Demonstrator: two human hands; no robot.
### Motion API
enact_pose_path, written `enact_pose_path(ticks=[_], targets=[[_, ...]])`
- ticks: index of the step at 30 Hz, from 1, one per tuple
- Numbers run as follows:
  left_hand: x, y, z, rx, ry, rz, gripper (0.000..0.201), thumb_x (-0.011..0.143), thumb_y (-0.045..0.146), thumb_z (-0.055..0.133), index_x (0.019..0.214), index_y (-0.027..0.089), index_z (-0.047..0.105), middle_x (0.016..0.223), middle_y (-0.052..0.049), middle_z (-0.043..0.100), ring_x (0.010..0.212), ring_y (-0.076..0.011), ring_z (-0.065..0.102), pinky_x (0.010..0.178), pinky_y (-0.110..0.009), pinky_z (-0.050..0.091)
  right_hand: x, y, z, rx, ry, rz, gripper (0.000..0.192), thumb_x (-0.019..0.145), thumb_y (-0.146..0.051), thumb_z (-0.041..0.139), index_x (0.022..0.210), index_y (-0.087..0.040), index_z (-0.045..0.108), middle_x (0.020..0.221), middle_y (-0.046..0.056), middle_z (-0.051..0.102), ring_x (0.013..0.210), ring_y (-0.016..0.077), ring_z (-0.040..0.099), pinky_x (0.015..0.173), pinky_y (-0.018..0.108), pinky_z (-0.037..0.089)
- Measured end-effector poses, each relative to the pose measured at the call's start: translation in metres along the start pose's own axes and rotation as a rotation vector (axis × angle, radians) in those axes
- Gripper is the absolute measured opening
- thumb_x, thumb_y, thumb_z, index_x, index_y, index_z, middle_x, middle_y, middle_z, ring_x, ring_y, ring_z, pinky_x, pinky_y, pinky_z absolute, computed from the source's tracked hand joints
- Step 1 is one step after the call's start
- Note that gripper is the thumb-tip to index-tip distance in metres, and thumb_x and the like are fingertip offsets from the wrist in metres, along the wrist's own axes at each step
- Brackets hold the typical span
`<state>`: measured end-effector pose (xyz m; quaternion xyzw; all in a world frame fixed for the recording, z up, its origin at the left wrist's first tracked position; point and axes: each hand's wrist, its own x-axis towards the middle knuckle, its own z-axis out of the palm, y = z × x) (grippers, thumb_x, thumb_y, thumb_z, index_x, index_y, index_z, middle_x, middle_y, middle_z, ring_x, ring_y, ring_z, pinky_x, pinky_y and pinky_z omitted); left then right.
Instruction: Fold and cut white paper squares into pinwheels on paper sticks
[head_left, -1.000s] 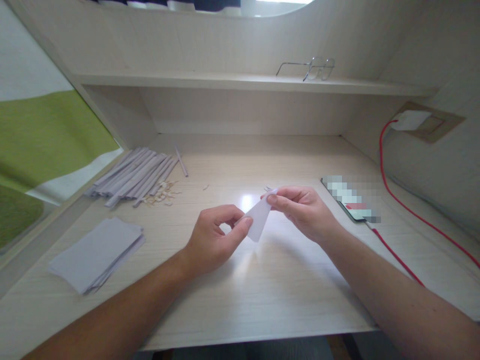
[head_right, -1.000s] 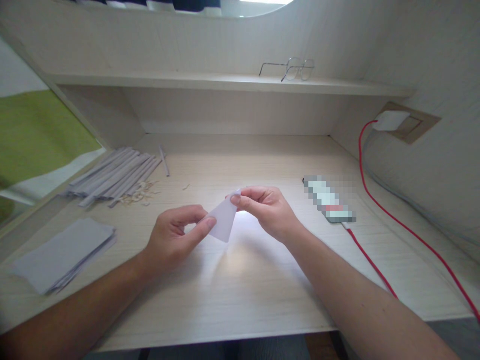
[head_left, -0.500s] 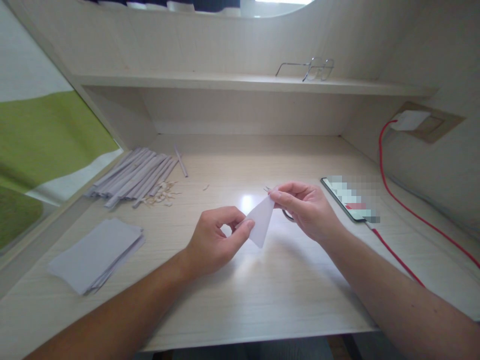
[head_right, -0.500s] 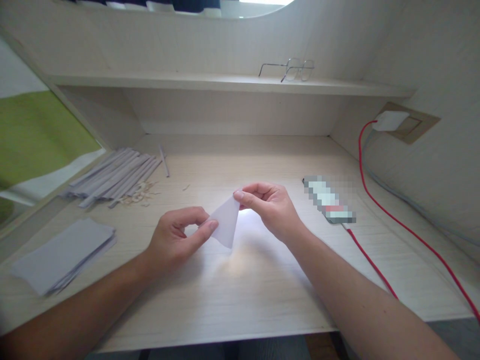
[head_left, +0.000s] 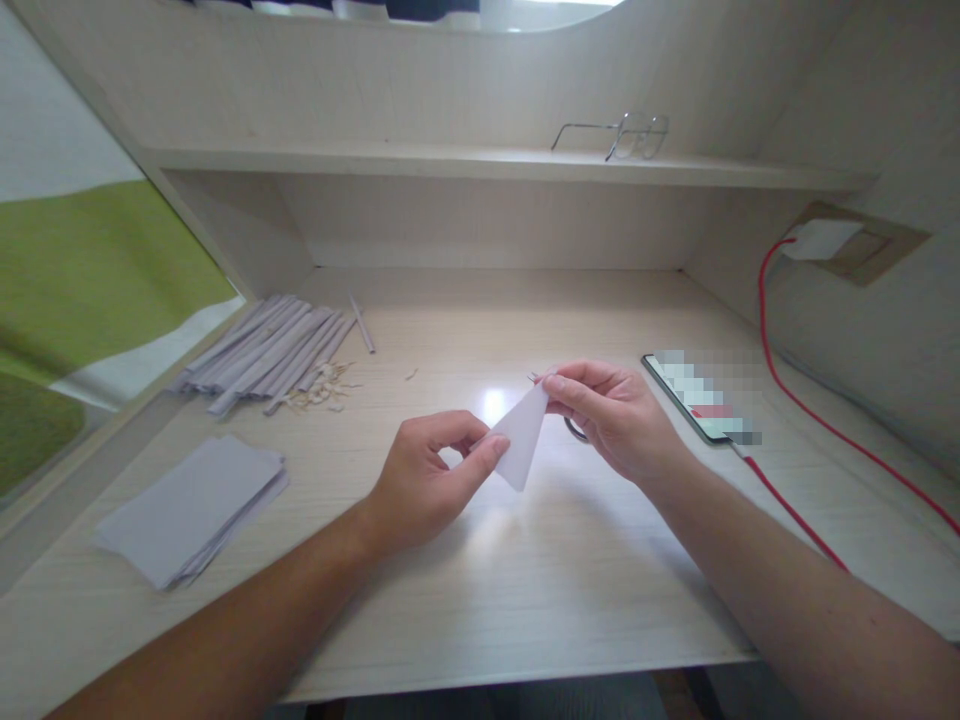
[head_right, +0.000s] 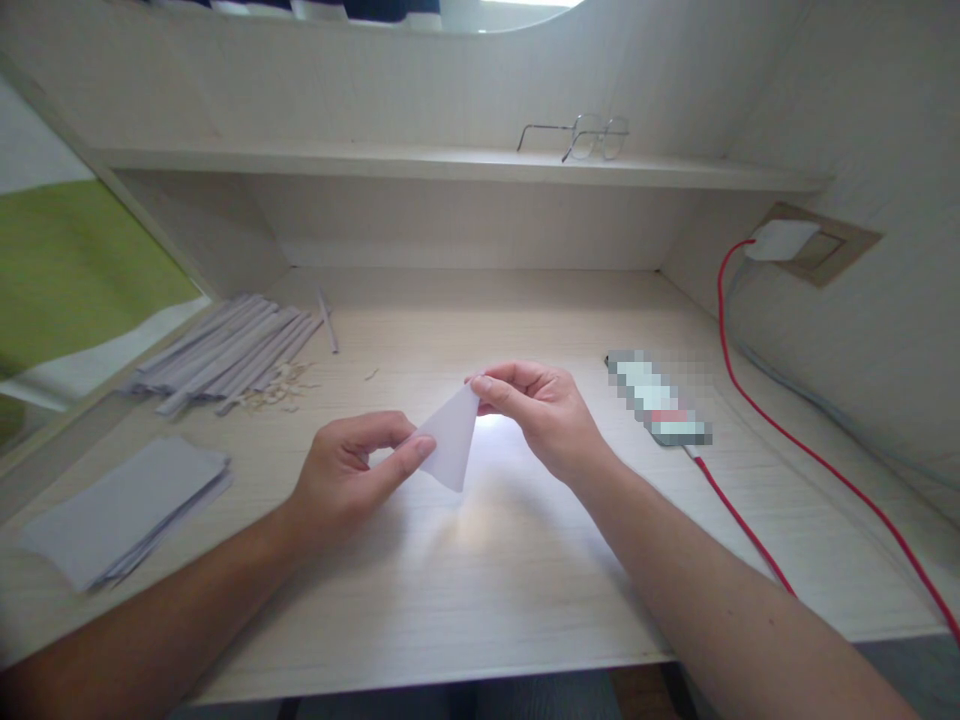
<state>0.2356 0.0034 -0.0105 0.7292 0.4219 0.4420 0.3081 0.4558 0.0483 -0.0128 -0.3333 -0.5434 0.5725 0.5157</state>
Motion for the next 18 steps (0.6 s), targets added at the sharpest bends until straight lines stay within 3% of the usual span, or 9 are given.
enact_pose_path(ticks=[8,13,18], targets=[[-0.0004,0.0009,0.0011,0.013,-0.008,0.015,0.025,0.089,0.023,0.068,0.066,0.015,0.069,0.062,0.0,0.066,0.057,-0.0098,0.057,0.055,-0.021,0.041,-0.0025,-0.003,0.0033,0.0,0.025,0.01,0.012,0.08,-0.029,0.087,0.079,-0.021,0.079,0.072,-0.001,0.073,0.063,0.0108,0.065,0.065,0.024,0.056],[0.0002,-0.0011,0.0016,0.007,-0.011,-0.007,0.024,0.089,0.023,0.068,0.066,0.015,0.069,0.062,0.0,0.066,0.057,-0.0102,0.057,0.055,-0.022,0.041,-0.003,-0.0053,0.0026,-0.058,0.022,-0.02,0.01,0.081,-0.028,0.086,0.078,-0.021,0.08,0.07,-0.002,0.073,0.06,0.0095,0.06,0.063,0.025,0.052],[0.0019,-0.0032,0.0029,-0.035,-0.068,-0.038,0.013,0.092,0.026,0.068,0.088,0.017,0.076,0.077,-0.001,0.072,0.069,-0.0125,0.062,0.062,-0.024,0.044,-0.006,-0.0092,0.0091,-0.119,0.003,-0.015,0.009,0.081,-0.026,0.085,0.075,-0.021,0.081,0.07,0.0,0.074,0.064,0.0108,0.063,0.064,0.025,0.052]])
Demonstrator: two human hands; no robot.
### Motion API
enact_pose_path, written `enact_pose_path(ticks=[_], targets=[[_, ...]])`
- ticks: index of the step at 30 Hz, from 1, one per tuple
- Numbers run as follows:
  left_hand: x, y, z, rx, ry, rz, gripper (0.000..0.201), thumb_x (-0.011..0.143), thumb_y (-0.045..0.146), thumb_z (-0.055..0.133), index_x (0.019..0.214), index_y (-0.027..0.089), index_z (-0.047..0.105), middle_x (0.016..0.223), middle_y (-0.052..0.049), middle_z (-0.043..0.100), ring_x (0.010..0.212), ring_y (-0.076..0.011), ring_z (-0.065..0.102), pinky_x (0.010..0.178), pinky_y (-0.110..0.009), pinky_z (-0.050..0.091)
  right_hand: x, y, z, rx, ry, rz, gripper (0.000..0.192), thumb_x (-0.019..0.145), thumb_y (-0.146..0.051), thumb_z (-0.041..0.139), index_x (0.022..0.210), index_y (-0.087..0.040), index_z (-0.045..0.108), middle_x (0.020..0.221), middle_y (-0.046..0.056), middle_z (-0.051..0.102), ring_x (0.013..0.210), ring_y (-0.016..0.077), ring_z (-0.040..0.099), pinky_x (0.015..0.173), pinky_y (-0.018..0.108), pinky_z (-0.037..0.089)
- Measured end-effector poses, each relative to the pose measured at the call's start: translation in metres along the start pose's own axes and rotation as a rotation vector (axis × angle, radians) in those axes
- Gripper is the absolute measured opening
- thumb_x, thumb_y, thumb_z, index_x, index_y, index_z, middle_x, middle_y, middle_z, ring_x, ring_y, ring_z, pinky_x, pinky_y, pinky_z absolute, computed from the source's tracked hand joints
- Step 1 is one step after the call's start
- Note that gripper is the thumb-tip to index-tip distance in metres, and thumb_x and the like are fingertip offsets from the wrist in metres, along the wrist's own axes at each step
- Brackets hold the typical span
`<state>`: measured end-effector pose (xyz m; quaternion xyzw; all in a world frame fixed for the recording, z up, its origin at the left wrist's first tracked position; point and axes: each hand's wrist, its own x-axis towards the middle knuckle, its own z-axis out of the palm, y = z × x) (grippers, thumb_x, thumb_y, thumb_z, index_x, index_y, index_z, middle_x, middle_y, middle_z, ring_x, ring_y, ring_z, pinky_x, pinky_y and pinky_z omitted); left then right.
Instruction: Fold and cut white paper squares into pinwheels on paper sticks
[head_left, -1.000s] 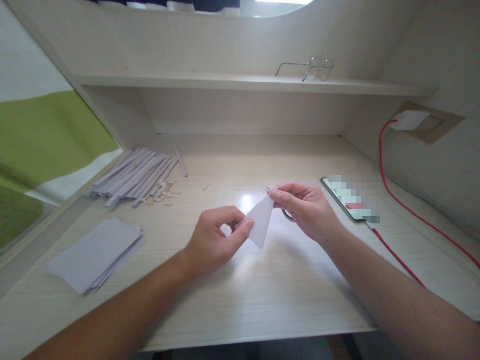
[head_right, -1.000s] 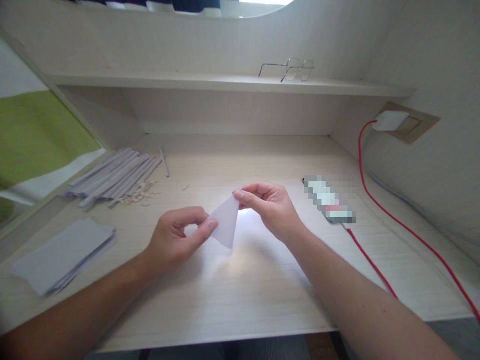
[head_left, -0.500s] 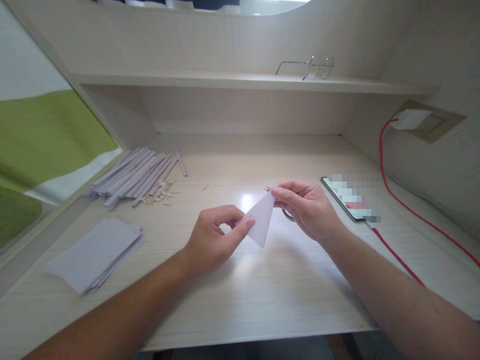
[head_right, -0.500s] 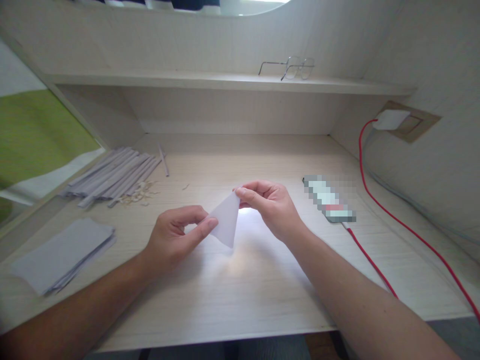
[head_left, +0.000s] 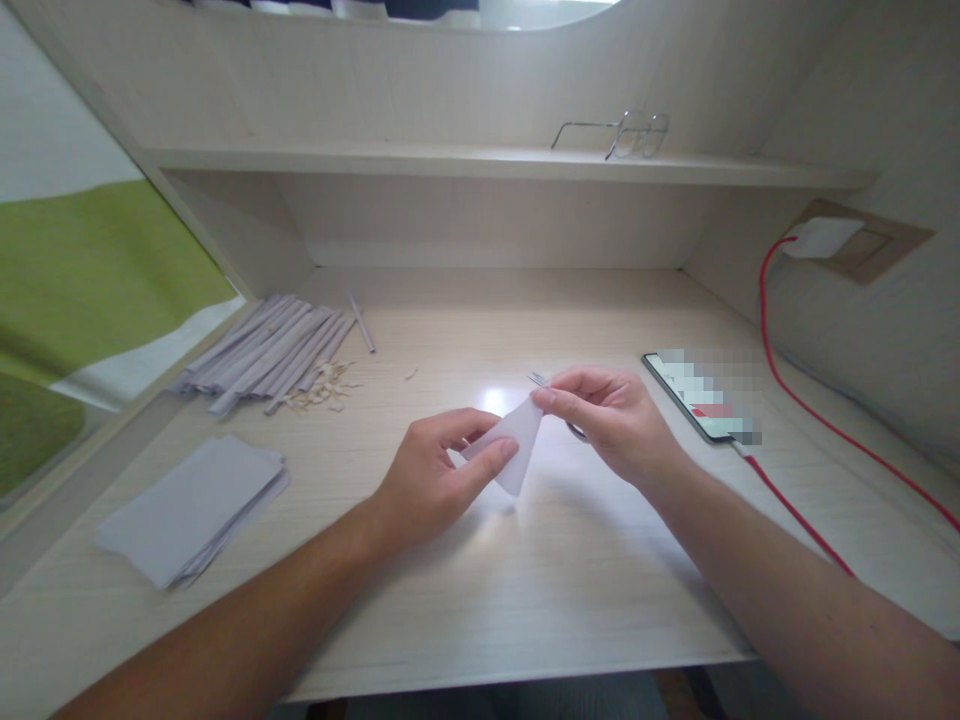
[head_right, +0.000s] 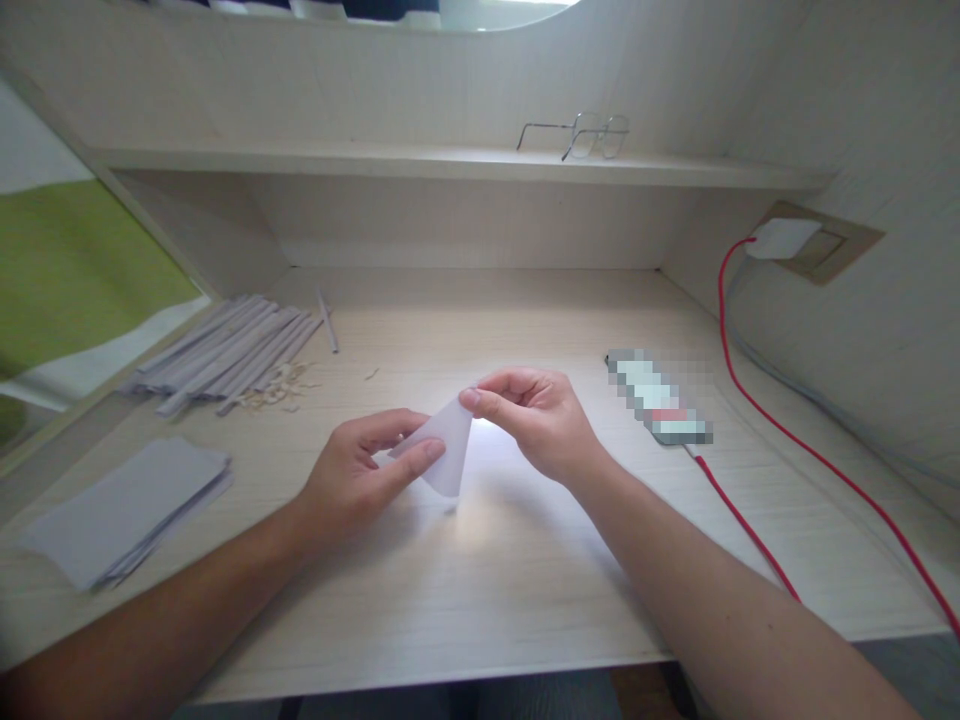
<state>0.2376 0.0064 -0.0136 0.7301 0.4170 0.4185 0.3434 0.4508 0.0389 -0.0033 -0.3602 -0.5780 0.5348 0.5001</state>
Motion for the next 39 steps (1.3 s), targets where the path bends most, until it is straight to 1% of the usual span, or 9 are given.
enact_pose_path(ticks=[2,5,10,14,22,27,32,35,39], targets=[[0.0,0.0002,0.0,0.004,-0.009,0.031,0.017,0.093,0.025,0.066,0.081,0.017,0.074,0.074,0.0,0.068,0.068,-0.0117,0.06,0.063,-0.024,0.043,-0.0012,0.0001,0.003,-0.024,-0.025,-0.008,0.007,0.081,-0.027,0.085,0.078,-0.021,0.081,0.075,0.001,0.077,0.068,0.0122,0.066,0.066,0.025,0.053],[-0.0011,0.0012,0.0,0.025,0.009,0.061,0.027,0.094,0.023,0.064,0.068,0.016,0.067,0.066,0.002,0.06,0.063,-0.0102,0.053,0.06,-0.024,0.04,-0.0024,0.0013,0.0065,-0.03,-0.046,-0.019,0.007,0.082,-0.028,0.084,0.081,-0.022,0.082,0.08,0.003,0.078,0.073,0.014,0.069,0.069,0.027,0.055],[-0.0031,0.0021,0.0015,0.071,0.032,0.096,0.028,0.092,0.019,0.066,0.064,0.016,0.061,0.062,0.003,0.055,0.06,-0.0099,0.05,0.058,-0.025,0.037,-0.0039,0.0001,0.0094,-0.049,-0.003,-0.039,0.01,0.078,-0.029,0.087,0.077,-0.021,0.08,0.078,0.002,0.077,0.071,0.0131,0.067,0.066,0.026,0.053],[-0.004,0.0008,0.0018,0.087,0.036,0.107,0.028,0.091,0.019,0.066,0.064,0.016,0.06,0.062,0.003,0.054,0.06,-0.0101,0.049,0.057,-0.026,0.037,-0.0047,-0.0022,0.0086,-0.086,0.01,-0.055,0.01,0.079,-0.029,0.086,0.075,-0.022,0.081,0.073,0.001,0.075,0.067,0.0122,0.064,0.062,0.025,0.05],[-0.0038,0.0026,-0.0005,0.041,0.037,0.105,0.027,0.093,0.02,0.065,0.066,0.016,0.063,0.063,0.003,0.056,0.06,-0.0102,0.051,0.058,-0.025,0.037,-0.0043,-0.0034,0.0042,-0.104,-0.026,-0.046,0.007,0.082,-0.03,0.085,0.079,-0.024,0.083,0.076,0.002,0.077,0.07,0.0139,0.067,0.065,0.027,0.052],[-0.0033,0.0036,-0.002,0.008,0.002,0.085,0.03,0.095,0.023,0.064,0.066,0.016,0.064,0.064,0.002,0.056,0.06,-0.0107,0.051,0.059,-0.026,0.038,-0.0028,-0.0041,0.0032,-0.132,-0.018,-0.033,0.011,0.082,-0.034,0.084,0.08,-0.023,0.083,0.078,0.003,0.078,0.071,0.0156,0.067,0.067,0.029,0.053],[-0.001,0.0042,-0.0041,0.009,-0.054,0.113,0.03,0.099,0.023,0.059,0.07,0.017,0.066,0.067,0.001,0.06,0.063,-0.0111,0.053,0.062,-0.025,0.04,-0.0028,-0.0038,0.0027,-0.148,-0.007,-0.029,0.014,0.082,-0.036,0.084,0.081,-0.023,0.083,0.078,0.004,0.078,0.071,0.0163,0.067,0.067,0.03,0.054],[-0.0004,0.0036,-0.0043,0.03,-0.065,0.124,0.031,0.1,0.023,0.057,0.071,0.017,0.066,0.067,0.001,0.059,0.063,-0.0108,0.053,0.063,-0.025,0.04,-0.0027,-0.0026,0.0028,-0.125,-0.002,-0.032,0.013,0.081,-0.035,0.085,0.08,-0.022,0.082,0.077,0.003,0.078,0.071,0.0152,0.067,0.067,0.028,0.054],[-0.0012,0.0015,-0.0033,0.057,-0.049,0.147,0.032,0.101,0.024,0.056,0.071,0.016,0.064,0.066,0.002,0.056,0.063,-0.0103,0.051,0.062,-0.025,0.039,-0.0018,-0.001,0.003,-0.063,-0.018,-0.016,0.012,0.08,-0.033,0.086,0.078,-0.022,0.082,0.076,0.003,0.078,0.07,0.0149,0.069,0.068,0.029,0.056]])
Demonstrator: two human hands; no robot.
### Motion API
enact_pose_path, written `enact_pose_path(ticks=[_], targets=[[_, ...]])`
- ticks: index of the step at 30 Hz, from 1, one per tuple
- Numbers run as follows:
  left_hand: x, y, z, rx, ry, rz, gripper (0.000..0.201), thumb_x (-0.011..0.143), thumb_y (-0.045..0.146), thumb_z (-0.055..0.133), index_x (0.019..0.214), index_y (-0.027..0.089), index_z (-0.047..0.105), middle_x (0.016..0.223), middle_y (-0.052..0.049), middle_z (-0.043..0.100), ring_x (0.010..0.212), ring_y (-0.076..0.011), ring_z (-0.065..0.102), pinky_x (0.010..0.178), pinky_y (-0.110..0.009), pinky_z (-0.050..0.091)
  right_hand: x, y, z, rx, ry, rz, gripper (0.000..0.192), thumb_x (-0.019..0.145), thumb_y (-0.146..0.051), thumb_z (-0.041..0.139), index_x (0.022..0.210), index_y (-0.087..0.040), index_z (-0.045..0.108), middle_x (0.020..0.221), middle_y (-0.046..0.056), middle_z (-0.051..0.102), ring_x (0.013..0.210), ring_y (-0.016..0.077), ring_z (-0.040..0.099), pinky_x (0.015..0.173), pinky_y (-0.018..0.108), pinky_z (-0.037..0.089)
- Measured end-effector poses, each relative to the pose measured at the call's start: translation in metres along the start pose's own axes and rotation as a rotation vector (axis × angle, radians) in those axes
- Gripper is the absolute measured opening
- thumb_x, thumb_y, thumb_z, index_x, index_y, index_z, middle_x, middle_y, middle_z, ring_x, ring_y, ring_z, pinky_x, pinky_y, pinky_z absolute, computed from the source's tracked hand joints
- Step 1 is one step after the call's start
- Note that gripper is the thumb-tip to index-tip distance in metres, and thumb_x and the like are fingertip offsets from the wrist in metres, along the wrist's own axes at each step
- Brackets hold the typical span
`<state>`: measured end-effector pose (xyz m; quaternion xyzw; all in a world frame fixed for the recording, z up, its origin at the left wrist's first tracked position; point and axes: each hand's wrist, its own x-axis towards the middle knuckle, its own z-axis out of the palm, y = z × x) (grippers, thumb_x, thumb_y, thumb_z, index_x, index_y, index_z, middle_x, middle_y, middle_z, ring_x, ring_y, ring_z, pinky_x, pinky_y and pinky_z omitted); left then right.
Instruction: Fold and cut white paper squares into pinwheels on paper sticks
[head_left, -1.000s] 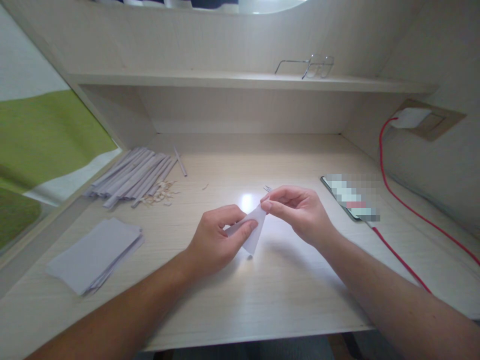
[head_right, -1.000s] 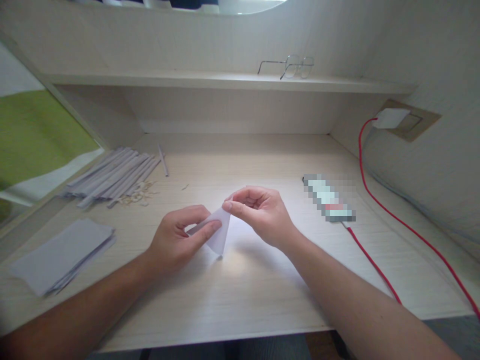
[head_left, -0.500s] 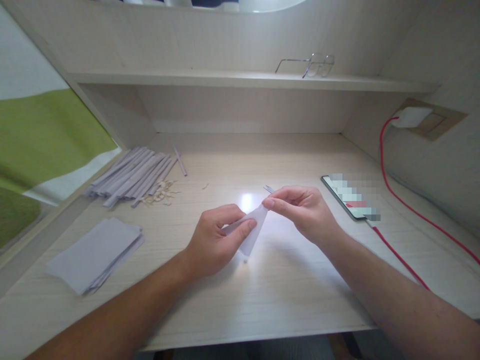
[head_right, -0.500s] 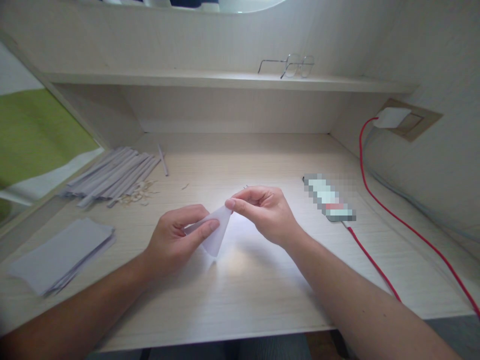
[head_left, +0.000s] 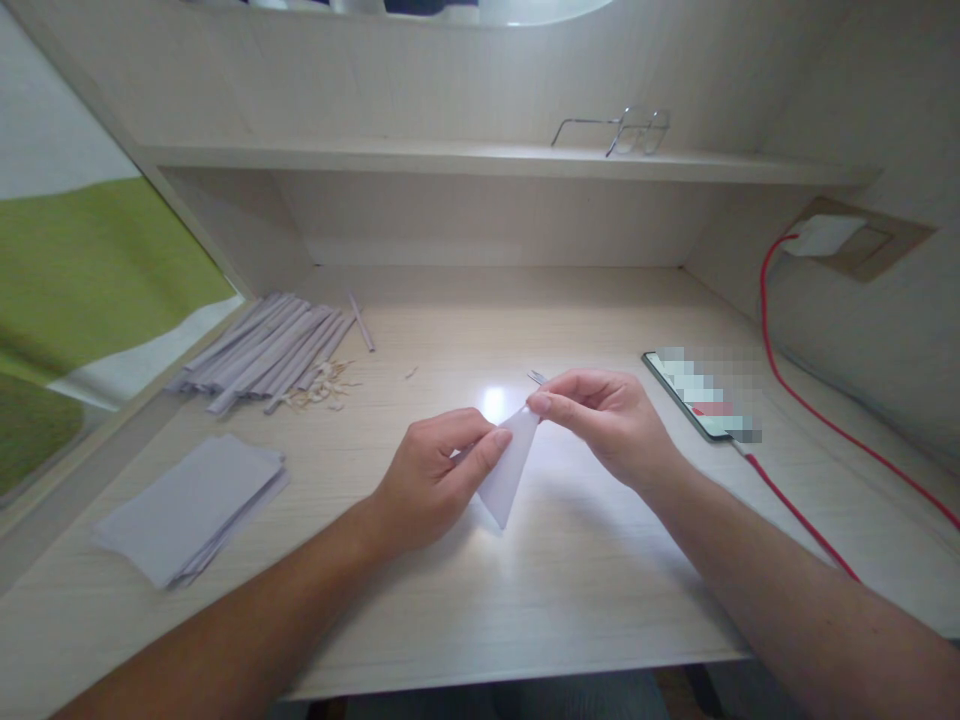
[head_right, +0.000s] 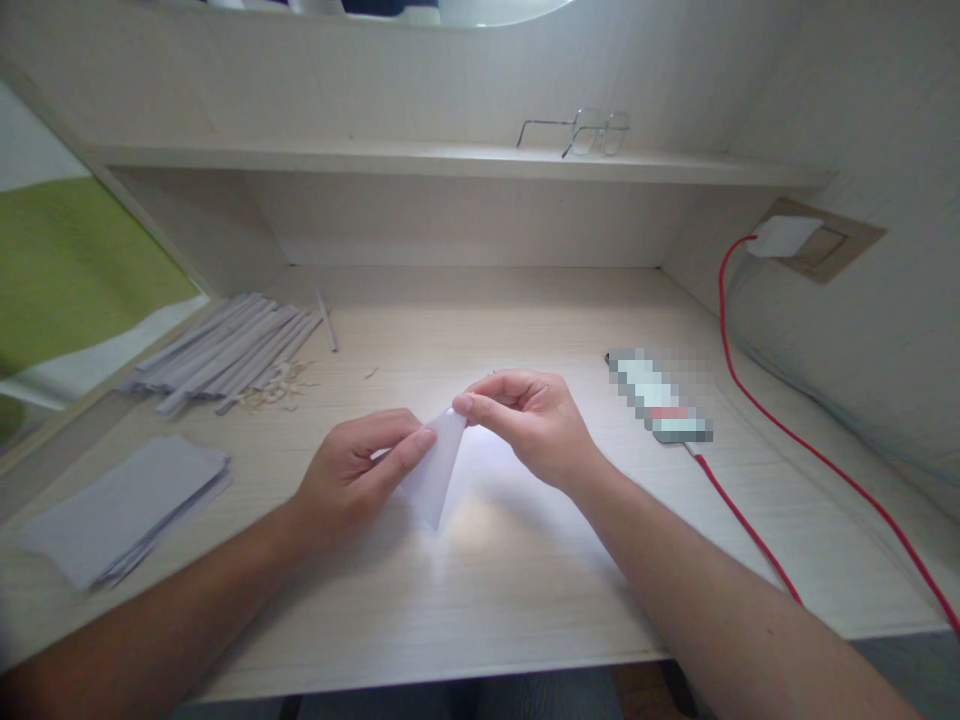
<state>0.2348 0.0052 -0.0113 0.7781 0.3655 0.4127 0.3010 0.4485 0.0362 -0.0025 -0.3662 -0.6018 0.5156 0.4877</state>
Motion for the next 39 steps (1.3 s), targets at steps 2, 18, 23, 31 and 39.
enact_pose_path(ticks=[2,18,23,31,39], targets=[[-0.0005,-0.0008,0.0005,0.018,0.017,0.013,0.031,0.101,0.023,0.056,0.072,0.016,0.064,0.066,0.002,0.056,0.063,-0.0102,0.051,0.062,-0.025,0.039,0.0002,0.0001,0.0006,0.025,-0.012,0.011,0.013,0.079,-0.033,0.086,0.078,-0.021,0.081,0.076,0.003,0.078,0.07,0.0153,0.069,0.07,0.03,0.058],[-0.0021,0.0031,0.0011,0.118,0.077,0.108,0.026,0.097,0.02,0.058,0.073,0.016,0.066,0.064,0.0,0.057,0.06,-0.0117,0.05,0.06,-0.027,0.039,-0.0041,-0.001,0.0038,0.027,-0.091,0.045,0.013,0.079,-0.033,0.087,0.08,-0.021,0.082,0.08,0.004,0.078,0.074,0.0177,0.069,0.07,0.032,0.055],[-0.0015,0.0028,0.0009,0.111,0.091,0.107,0.025,0.097,0.02,0.059,0.072,0.016,0.066,0.064,0.0,0.056,0.06,-0.0115,0.05,0.059,-0.027,0.039,-0.0034,-0.0004,0.0025,0.013,-0.091,0.03,0.011,0.082,-0.032,0.084,0.082,-0.022,0.083,0.086,0.005,0.079,0.078,0.0173,0.07,0.074,0.031,0.055],[-0.0015,0.0019,0.0012,0.087,0.108,0.11,0.024,0.096,0.017,0.06,0.072,0.017,0.066,0.066,0.0,0.06,0.062,-0.0114,0.054,0.06,-0.025,0.041,-0.0028,-0.0014,0.0016,-0.033,-0.082,0.004,0.011,0.085,-0.033,0.081,0.087,-0.023,0.084,0.087,0.005,0.08,0.082,0.0193,0.072,0.077,0.033,0.057],[-0.0023,0.0024,0.0009,0.085,0.111,0.104,0.022,0.095,0.015,0.061,0.074,0.016,0.068,0.068,0.0,0.061,0.063,-0.0109,0.055,0.062,-0.025,0.041,-0.0022,0.0025,0.0008,0.001,-0.079,0.009,0.012,0.086,-0.034,0.079,0.09,-0.023,0.084,0.089,0.006,0.08,0.084,0.02,0.071,0.08,0.035,0.057]])
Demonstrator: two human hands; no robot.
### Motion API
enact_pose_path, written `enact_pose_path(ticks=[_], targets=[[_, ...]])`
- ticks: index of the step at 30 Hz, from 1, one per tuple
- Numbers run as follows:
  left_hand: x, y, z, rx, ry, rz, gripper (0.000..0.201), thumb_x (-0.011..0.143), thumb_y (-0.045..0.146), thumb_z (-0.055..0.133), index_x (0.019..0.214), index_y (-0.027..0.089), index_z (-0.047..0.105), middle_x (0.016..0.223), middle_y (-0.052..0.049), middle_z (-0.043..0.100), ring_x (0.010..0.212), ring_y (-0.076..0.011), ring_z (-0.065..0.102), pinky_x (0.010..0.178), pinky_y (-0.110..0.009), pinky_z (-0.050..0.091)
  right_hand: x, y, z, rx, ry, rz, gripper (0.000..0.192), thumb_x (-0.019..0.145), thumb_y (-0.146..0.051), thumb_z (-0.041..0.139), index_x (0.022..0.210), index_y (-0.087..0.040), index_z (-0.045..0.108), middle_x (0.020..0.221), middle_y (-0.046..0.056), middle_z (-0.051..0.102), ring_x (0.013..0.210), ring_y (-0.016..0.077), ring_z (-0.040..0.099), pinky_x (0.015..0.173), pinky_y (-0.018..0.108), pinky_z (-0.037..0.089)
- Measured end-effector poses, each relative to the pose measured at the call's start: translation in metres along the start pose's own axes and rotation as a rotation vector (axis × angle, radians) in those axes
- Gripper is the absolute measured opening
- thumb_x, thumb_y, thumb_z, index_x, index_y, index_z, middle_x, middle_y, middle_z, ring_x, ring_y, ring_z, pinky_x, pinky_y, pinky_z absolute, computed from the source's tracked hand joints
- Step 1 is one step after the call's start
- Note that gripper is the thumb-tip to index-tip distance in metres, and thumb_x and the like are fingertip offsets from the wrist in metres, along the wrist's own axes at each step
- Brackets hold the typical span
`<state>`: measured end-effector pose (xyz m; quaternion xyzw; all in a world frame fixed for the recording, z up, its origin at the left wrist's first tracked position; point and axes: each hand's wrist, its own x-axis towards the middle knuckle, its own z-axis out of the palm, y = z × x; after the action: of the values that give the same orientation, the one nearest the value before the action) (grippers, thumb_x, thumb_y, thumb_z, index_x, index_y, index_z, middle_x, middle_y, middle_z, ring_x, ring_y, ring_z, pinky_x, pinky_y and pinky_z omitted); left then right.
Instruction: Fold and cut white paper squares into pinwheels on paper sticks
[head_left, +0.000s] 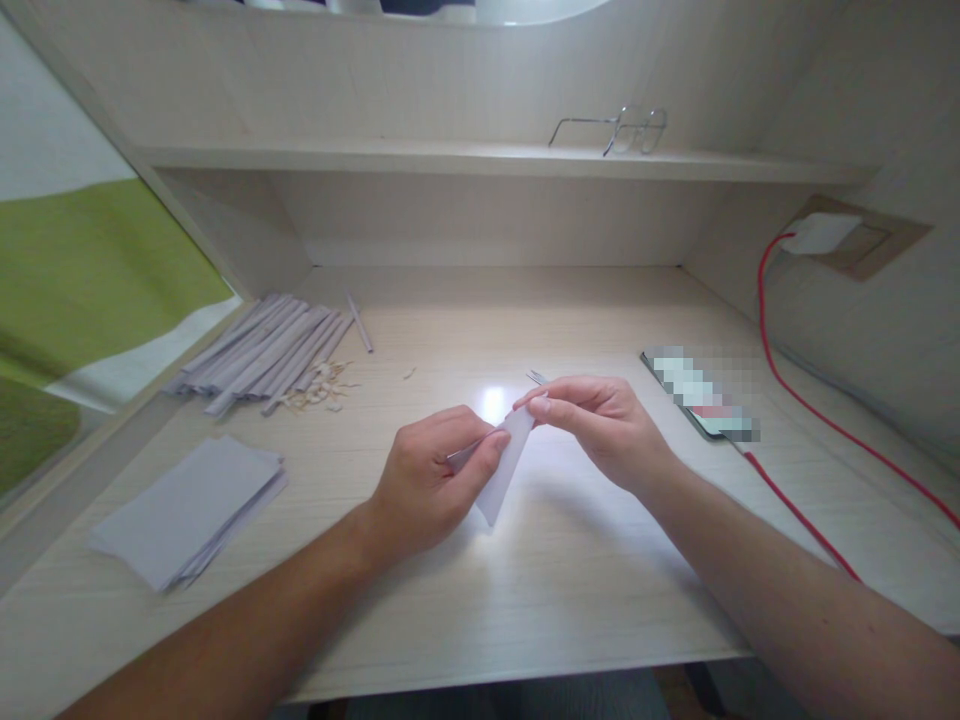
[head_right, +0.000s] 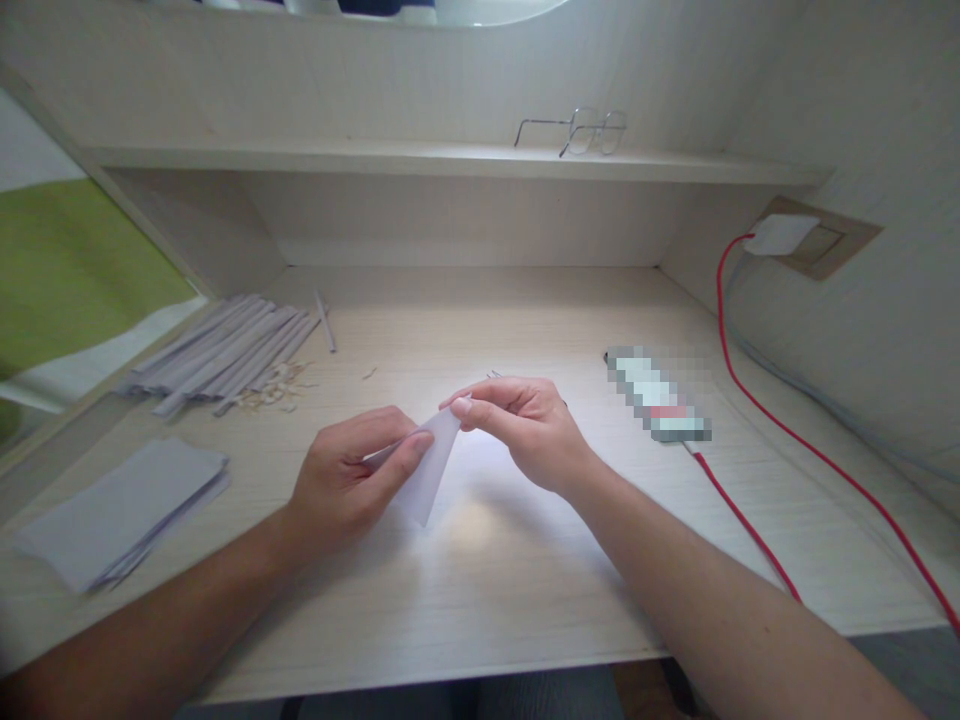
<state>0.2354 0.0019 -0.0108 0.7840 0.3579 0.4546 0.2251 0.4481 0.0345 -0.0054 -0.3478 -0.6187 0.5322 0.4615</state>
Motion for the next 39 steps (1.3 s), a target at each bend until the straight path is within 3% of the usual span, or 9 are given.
enact_pose_path(ticks=[11,23,30,39], targets=[[0.0012,0.0017,0.0008,-0.033,-0.005,-0.016,0.022,0.095,0.015,0.061,0.075,0.015,0.069,0.068,0.0,0.062,0.063,-0.0103,0.055,0.061,-0.024,0.041,0.0021,0.002,0.0001,0.099,-0.007,0.021,0.014,0.087,-0.033,0.078,0.091,-0.022,0.085,0.086,0.006,0.08,0.084,0.0211,0.071,0.083,0.038,0.057],[0.0026,0.0015,0.0006,-0.062,0.074,-0.171,0.027,0.094,0.022,0.065,0.068,0.016,0.066,0.066,0.002,0.062,0.062,-0.0103,0.055,0.059,-0.024,0.04,0.0049,0.0046,-0.004,0.149,0.15,-0.03,0.015,0.089,-0.034,0.078,0.087,-0.02,0.082,0.08,0.003,0.075,0.073,0.0157,0.069,0.071,0.03,0.061],[0.0021,0.0023,0.0023,-0.094,0.077,-0.219,0.025,0.093,0.023,0.066,0.07,0.017,0.067,0.07,0.001,0.066,0.065,-0.0105,0.056,0.059,-0.023,0.04,0.0036,-0.0002,-0.0001,0.035,0.027,0.071,0.03,0.085,-0.04,0.081,0.068,-0.016,0.074,0.071,0.003,0.071,0.066,0.0149,0.068,0.065,0.029,0.061],[0.0022,0.0006,0.0023,-0.141,0.084,-0.269,0.025,0.092,0.025,0.067,0.069,0.017,0.067,0.07,0.001,0.065,0.066,-0.0113,0.057,0.06,-0.023,0.041,0.003,-0.0011,-0.0015,-0.008,0.018,0.021,0.027,0.088,-0.037,0.079,0.071,-0.017,0.076,0.071,0.003,0.074,0.068,0.0136,0.068,0.067,0.027,0.058]])
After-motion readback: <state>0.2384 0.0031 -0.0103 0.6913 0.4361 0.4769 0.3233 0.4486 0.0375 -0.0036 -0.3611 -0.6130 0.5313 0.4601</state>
